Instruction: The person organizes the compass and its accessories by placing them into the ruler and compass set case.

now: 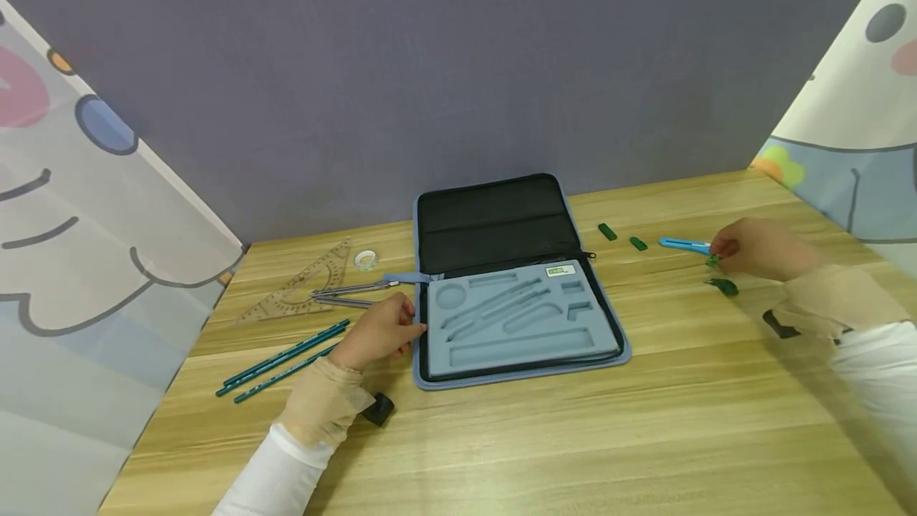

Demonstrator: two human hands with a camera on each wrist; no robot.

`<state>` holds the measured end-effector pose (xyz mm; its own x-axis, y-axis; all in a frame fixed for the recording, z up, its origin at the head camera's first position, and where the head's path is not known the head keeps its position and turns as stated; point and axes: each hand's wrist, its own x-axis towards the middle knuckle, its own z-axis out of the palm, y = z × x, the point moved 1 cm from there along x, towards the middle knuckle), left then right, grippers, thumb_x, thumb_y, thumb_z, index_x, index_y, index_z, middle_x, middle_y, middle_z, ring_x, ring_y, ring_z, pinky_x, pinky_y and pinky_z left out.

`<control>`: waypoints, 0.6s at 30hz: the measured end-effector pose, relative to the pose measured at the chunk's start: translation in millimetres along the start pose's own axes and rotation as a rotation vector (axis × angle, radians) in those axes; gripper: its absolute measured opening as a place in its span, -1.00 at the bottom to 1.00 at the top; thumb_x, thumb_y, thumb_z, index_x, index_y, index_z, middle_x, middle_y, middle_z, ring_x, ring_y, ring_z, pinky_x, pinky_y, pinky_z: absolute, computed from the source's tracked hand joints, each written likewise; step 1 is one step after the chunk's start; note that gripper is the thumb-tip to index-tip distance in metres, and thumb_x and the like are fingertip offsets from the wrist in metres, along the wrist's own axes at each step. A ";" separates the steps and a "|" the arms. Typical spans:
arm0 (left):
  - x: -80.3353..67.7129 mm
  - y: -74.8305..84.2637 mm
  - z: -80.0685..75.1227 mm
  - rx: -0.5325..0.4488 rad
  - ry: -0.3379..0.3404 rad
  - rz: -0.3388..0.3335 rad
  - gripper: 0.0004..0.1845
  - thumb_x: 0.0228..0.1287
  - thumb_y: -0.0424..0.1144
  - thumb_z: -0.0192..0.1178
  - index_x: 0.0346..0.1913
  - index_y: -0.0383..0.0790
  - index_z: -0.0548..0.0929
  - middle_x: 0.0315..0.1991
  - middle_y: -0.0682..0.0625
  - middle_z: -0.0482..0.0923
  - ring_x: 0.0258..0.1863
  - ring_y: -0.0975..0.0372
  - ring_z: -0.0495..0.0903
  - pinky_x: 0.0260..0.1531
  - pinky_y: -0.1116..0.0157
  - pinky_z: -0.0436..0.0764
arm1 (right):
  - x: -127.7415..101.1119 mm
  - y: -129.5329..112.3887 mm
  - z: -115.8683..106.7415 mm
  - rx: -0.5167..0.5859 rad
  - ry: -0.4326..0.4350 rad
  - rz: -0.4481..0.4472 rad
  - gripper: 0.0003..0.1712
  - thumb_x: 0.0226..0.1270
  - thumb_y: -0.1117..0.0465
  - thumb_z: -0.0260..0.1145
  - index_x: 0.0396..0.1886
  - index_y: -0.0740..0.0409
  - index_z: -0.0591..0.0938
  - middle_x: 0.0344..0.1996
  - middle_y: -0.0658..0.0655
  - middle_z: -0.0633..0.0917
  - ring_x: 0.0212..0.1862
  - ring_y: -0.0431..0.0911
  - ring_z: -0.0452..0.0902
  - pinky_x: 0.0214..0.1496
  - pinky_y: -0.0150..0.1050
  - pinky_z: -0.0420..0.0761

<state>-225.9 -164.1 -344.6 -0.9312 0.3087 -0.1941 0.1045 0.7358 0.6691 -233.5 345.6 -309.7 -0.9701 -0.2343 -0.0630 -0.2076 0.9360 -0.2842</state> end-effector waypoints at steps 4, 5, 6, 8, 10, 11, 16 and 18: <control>0.4 0.5 -0.2 -0.004 0.001 0.002 -0.78 0.29 -0.31 0.19 -0.13 -0.36 0.42 -0.50 -0.07 0.53 -0.67 0.20 0.51 -0.59 0.29 0.55 | 3.4 -9.4 -0.1 -0.001 0.004 -0.016 -0.84 0.06 0.34 0.37 -0.33 0.32 0.64 -0.40 0.15 0.71 -0.31 0.06 0.63 -0.22 0.01 0.59; 0.3 0.4 -0.4 -0.004 0.002 0.002 -0.78 0.29 -0.31 0.19 -0.13 -0.36 0.42 -0.50 -0.07 0.53 -0.67 0.20 0.51 -0.59 0.29 0.55 | 4.6 -11.6 0.1 -0.001 0.004 -0.024 -0.84 0.06 0.34 0.36 -0.32 0.32 0.64 -0.39 0.16 0.71 -0.29 0.07 0.63 -0.21 0.02 0.59; 0.1 0.2 -0.5 -0.003 0.004 0.003 -0.78 0.29 -0.31 0.19 -0.13 -0.36 0.43 -0.50 -0.07 0.53 -0.67 0.20 0.51 -0.59 0.29 0.55 | 5.7 -13.9 0.4 0.002 0.005 -0.029 -0.84 0.07 0.35 0.36 -0.32 0.31 0.64 -0.38 0.17 0.71 -0.28 0.08 0.63 -0.21 0.02 0.59; 0.1 0.0 -0.4 -0.001 0.007 0.003 -0.78 0.29 -0.31 0.19 -0.13 -0.36 0.43 -0.49 -0.06 0.53 -0.67 0.20 0.51 -0.59 0.29 0.55 | 7.9 -18.4 1.6 0.003 0.008 -0.046 -0.84 0.07 0.36 0.35 -0.31 0.32 0.65 -0.38 0.14 0.71 -0.29 0.06 0.64 -0.22 -0.01 0.60; 0.4 0.1 0.0 -0.003 0.008 0.003 -0.78 0.28 -0.32 0.19 -0.13 -0.36 0.43 -0.49 -0.06 0.53 -0.67 0.20 0.51 -0.59 0.30 0.55 | 10.2 -22.1 3.1 0.017 0.009 -0.071 -0.83 0.08 0.38 0.35 -0.29 0.35 0.65 -0.39 0.13 0.71 -0.29 0.05 0.64 -0.24 -0.04 0.61; 0.3 0.1 0.2 -0.003 0.009 0.003 -0.78 0.28 -0.32 0.20 -0.13 -0.36 0.43 -0.49 -0.06 0.53 -0.67 0.20 0.51 -0.59 0.30 0.55 | 11.3 -24.3 4.2 0.023 0.011 -0.081 -0.83 0.08 0.39 0.34 -0.29 0.36 0.65 -0.38 0.12 0.71 -0.30 0.03 0.64 -0.24 -0.06 0.62; -0.8 1.1 0.5 -0.007 0.010 0.000 -0.78 0.27 -0.33 0.20 -0.14 -0.36 0.43 -0.49 -0.06 0.53 -0.67 0.20 0.51 -0.59 0.30 0.54 | 17.1 -37.7 9.1 0.072 0.014 -0.138 -0.81 0.09 0.43 0.33 -0.26 0.42 0.65 -0.34 0.14 0.71 -0.30 0.00 0.64 -0.27 -0.17 0.64; -1.1 1.1 0.5 -0.007 0.011 -0.003 -0.78 0.27 -0.33 0.20 -0.14 -0.37 0.43 -0.50 -0.06 0.53 -0.67 0.20 0.51 -0.60 0.30 0.54 | 19.7 -43.2 10.2 0.076 0.016 -0.156 -0.80 0.09 0.43 0.34 -0.25 0.42 0.65 -0.34 0.16 0.71 -0.30 -0.01 0.65 -0.28 -0.19 0.64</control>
<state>-224.6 -163.3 -344.0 -0.9352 0.2997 -0.1887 0.0989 0.7328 0.6732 -242.4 297.9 -308.4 -0.9289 -0.3704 0.0030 -0.3464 0.8657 -0.3612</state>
